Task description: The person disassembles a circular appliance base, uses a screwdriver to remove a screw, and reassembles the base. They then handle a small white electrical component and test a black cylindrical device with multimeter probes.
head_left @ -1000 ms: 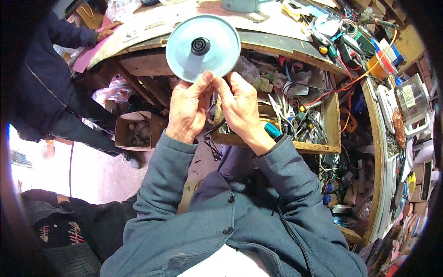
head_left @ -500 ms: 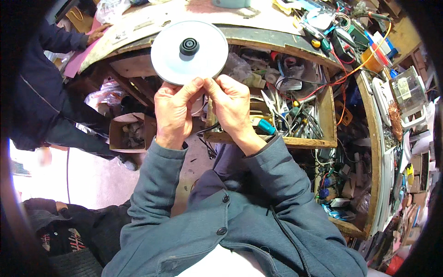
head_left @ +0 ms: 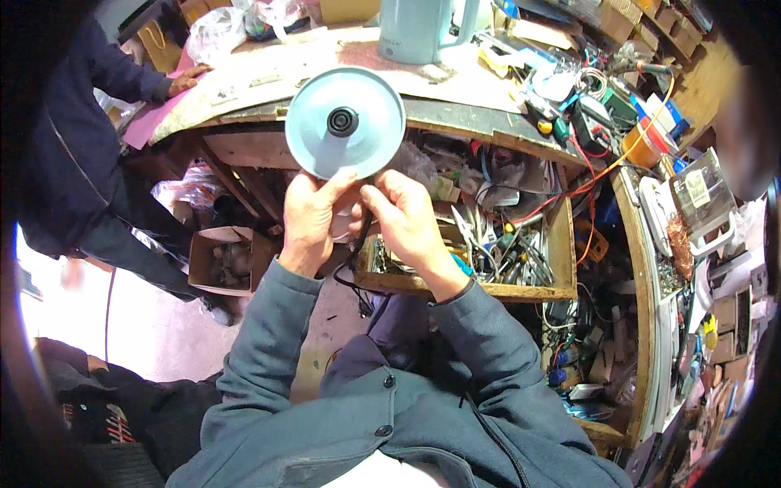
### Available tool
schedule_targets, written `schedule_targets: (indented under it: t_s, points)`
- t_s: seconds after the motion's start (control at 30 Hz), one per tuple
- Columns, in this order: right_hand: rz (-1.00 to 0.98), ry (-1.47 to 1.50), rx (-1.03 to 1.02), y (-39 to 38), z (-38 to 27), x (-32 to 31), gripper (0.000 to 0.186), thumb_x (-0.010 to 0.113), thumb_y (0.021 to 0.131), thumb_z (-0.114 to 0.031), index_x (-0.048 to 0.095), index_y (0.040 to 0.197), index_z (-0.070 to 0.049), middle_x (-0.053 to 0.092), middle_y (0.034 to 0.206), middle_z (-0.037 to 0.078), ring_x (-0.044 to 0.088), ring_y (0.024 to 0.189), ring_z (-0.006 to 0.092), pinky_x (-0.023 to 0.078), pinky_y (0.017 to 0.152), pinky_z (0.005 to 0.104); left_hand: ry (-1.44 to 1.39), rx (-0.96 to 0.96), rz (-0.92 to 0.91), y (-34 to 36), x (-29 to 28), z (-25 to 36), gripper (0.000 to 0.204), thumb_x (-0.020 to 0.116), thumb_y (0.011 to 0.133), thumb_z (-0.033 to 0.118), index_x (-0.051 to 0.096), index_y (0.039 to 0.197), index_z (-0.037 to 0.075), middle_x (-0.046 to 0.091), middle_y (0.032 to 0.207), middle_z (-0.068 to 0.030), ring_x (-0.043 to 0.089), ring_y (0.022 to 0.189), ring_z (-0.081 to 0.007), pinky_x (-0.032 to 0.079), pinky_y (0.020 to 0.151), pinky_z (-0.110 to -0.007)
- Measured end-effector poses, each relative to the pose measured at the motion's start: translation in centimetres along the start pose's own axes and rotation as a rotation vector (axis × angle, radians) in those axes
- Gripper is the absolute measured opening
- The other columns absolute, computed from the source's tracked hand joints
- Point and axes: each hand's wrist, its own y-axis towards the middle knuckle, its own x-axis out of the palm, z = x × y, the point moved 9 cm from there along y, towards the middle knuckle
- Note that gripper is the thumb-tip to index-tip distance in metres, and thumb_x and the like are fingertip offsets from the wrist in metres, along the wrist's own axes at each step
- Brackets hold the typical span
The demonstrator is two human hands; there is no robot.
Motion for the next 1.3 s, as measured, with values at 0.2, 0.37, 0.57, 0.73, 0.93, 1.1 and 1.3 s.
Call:
schedule_targets:
  t_s: [0.2,0.37,0.57,0.73,0.93,1.1,1.3]
  points:
    - [0.021,0.068,0.071,7.8,-2.4,-2.5,0.010,0.059,0.103,-0.007,0.064,0.102,0.002,0.071,0.088,0.009,0.071,0.070,0.0189,0.062,0.066,0.0359,0.223,-0.043,0.011,1.4,1.3,-1.8,0.042,0.062,0.107,0.038,0.060,0.120,-0.001,0.069,0.109,-0.0098,0.072,0.089,-0.0197,0.062,0.077,-0.035]
    - [0.057,0.303,0.226,13.6,-3.3,-5.6,0.013,0.054,0.106,-0.006,0.053,0.113,0.004,0.069,0.101,0.018,0.075,0.083,0.0306,0.068,0.075,0.0445,0.651,0.194,0.158,-1.1,-2.6,-1.3,0.031,0.063,0.106,0.028,0.067,0.118,0.000,0.069,0.079,-0.0028,0.062,0.067,-0.0083,0.050,0.061,-0.025]
    - [0.065,0.026,0.335,17.4,-1.7,-6.9,0.021,0.058,0.102,-0.015,0.066,0.102,0.004,0.074,0.084,0.017,0.076,0.074,0.0276,0.064,0.064,0.0386,0.483,0.491,0.294,-3.4,0.4,-0.5,0.043,0.054,0.109,0.012,0.054,0.153,0.010,0.053,0.078,0.0034,0.048,0.073,-0.0052,0.043,0.067,-0.021]
    - [0.255,-1.082,-0.055,18.0,-10.5,-9.7,0.034,0.069,0.089,-0.031,0.075,0.081,0.002,0.074,0.082,0.019,0.074,0.076,0.0341,0.059,0.077,0.0436,0.314,0.377,0.301,-2.8,-0.1,-4.3,0.038,0.051,0.111,0.012,0.057,0.148,0.011,0.053,0.079,0.0062,0.045,0.070,-0.0025,0.040,0.062,-0.019]
    - [0.890,-1.084,-0.680,19.4,-17.0,-23.5,0.081,0.090,0.073,-0.022,0.053,0.141,0.002,0.062,0.130,0.024,0.064,0.116,0.0327,0.053,0.097,0.0425,0.469,0.445,0.318,-2.7,1.1,-4.3,0.034,0.055,0.110,0.017,0.061,0.142,0.009,0.058,0.076,0.0014,0.052,0.069,-0.0064,0.045,0.063,-0.025]
    - [0.376,-0.333,-0.411,24.6,-16.6,-21.2,0.066,0.085,0.081,-0.016,0.056,0.138,-0.001,0.065,0.128,0.016,0.064,0.112,0.0246,0.052,0.096,0.0376,0.463,0.368,0.334,-3.2,0.5,-4.4,0.035,0.053,0.111,0.015,0.057,0.144,0.005,0.055,0.079,0.0038,0.049,0.073,-0.0048,0.044,0.068,-0.022]
    - [0.493,-0.178,-0.463,25.8,-16.8,-20.3,0.016,0.082,0.085,-0.011,0.069,0.092,-0.006,0.063,0.072,0.001,0.056,0.060,0.0130,0.044,0.056,0.0309,0.489,0.417,0.333,-2.8,0.8,-4.5,0.035,0.052,0.111,0.016,0.057,0.145,0.006,0.055,0.078,0.0037,0.049,0.072,-0.0051,0.044,0.067,-0.023]
